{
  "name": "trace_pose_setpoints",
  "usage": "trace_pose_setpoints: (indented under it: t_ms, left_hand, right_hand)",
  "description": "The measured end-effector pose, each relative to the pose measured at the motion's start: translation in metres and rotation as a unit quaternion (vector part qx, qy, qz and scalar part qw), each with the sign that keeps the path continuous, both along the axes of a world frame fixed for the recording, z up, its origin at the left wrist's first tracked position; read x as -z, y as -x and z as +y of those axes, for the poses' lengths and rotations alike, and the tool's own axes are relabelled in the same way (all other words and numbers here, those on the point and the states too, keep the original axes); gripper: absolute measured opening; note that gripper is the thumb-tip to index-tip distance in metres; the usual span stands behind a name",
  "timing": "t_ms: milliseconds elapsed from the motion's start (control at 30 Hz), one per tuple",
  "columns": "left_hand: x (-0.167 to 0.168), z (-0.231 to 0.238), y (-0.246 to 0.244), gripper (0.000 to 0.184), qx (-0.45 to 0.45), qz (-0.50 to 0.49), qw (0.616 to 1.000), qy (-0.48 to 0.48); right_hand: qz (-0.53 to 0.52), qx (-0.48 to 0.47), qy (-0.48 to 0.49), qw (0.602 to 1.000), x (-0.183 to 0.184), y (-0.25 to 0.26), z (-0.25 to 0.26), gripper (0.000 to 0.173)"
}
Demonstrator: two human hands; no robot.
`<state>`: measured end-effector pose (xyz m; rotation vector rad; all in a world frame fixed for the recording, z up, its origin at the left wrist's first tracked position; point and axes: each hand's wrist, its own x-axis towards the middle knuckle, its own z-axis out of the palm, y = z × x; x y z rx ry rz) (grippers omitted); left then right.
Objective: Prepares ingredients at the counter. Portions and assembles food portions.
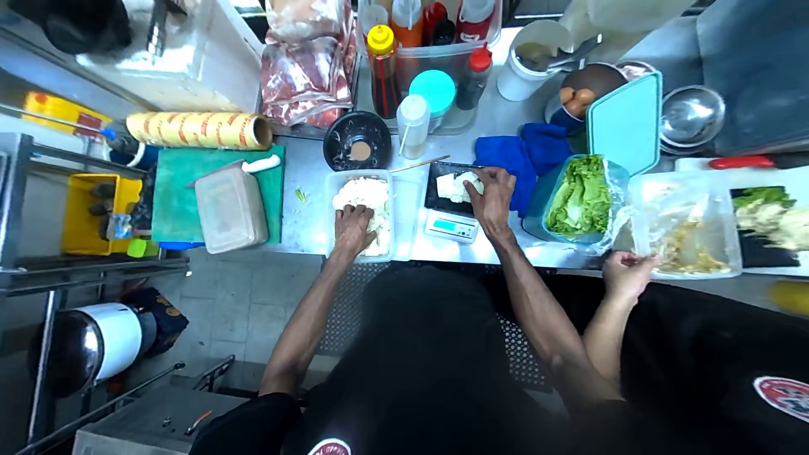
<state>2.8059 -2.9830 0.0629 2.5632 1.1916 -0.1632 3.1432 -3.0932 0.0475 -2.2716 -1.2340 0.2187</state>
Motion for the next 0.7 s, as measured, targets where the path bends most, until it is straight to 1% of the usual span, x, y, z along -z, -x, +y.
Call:
trace_pose_setpoints:
  t_ms: [67, 133, 200, 233, 300, 367, 433, 467, 500, 533, 600, 633, 667, 700]
  left_hand:
    - [0.001, 0.011, 0.014, 0.033, -0.013, -0.048, 0.999, 0.012]
    - [0.0, 0.022, 0.033, 0.027, -0.05, -0.138, 0.987, 0.068]
    - [-0.006, 0.029, 0.053, 0.025, -0.088, -0.239, 0.956, 0.143]
    - [-0.01, 0.031, 0.061, 0.023, -0.11, -0.287, 0.935, 0.179]
    - [-0.016, 0.033, 0.073, 0.02, -0.162, -0.371, 0.886, 0.227]
    - [-0.016, 0.032, 0.083, 0.019, -0.201, -0.417, 0.856, 0.229]
    - [-0.017, 0.029, 0.087, 0.021, -0.231, -0.443, 0.839, 0.217]
    - [-0.018, 0.027, 0.088, 0.023, -0.24, -0.457, 0.831, 0.209]
    - [-0.019, 0.024, 0.089, 0.024, -0.244, -0.475, 0.821, 0.202]
    - [-0.021, 0.022, 0.088, 0.026, -0.246, -0.493, 0.811, 0.199]
    - [-0.03, 0.02, 0.079, 0.029, -0.247, -0.525, 0.79, 0.201]
    - [-0.037, 0.017, 0.073, 0.03, -0.242, -0.538, 0.781, 0.208]
    - [-0.043, 0.013, 0.067, 0.032, -0.231, -0.546, 0.776, 0.215]
    - [-0.048, 0.009, 0.06, 0.033, -0.218, -0.552, 0.774, 0.218]
  right_hand:
    - [0.021, -0.013, -0.03, 0.999, -0.014, 0.008, -0.003, 0.036]
    - [0.055, -0.046, -0.06, 0.996, -0.03, 0.026, -0.003, 0.034]
    - [0.09, -0.106, -0.078, 0.987, -0.052, 0.053, -0.005, 0.03]
    - [0.111, -0.147, -0.079, 0.98, -0.065, 0.07, -0.007, 0.028]
    - [0.135, -0.223, -0.086, 0.962, -0.079, 0.1, -0.001, 0.025]
    - [0.141, -0.298, -0.091, 0.94, -0.078, 0.125, 0.017, 0.022]
    - [0.123, -0.374, -0.089, 0.915, -0.057, 0.147, 0.044, 0.021]
    - [0.133, -0.399, -0.078, 0.904, -0.049, 0.157, 0.056, 0.023]
    - [0.162, -0.41, -0.055, 0.896, -0.045, 0.167, 0.065, 0.028]
    - [0.209, -0.407, -0.026, 0.889, -0.045, 0.175, 0.073, 0.036]
    - [0.304, -0.371, 0.028, 0.877, -0.05, 0.187, 0.087, 0.054]
    - [0.338, -0.359, 0.044, 0.869, -0.053, 0.191, 0.091, 0.06]
    - [0.367, -0.35, 0.043, 0.861, -0.054, 0.194, 0.094, 0.059]
    - [0.4, -0.336, 0.03, 0.852, -0.055, 0.196, 0.094, 0.051]
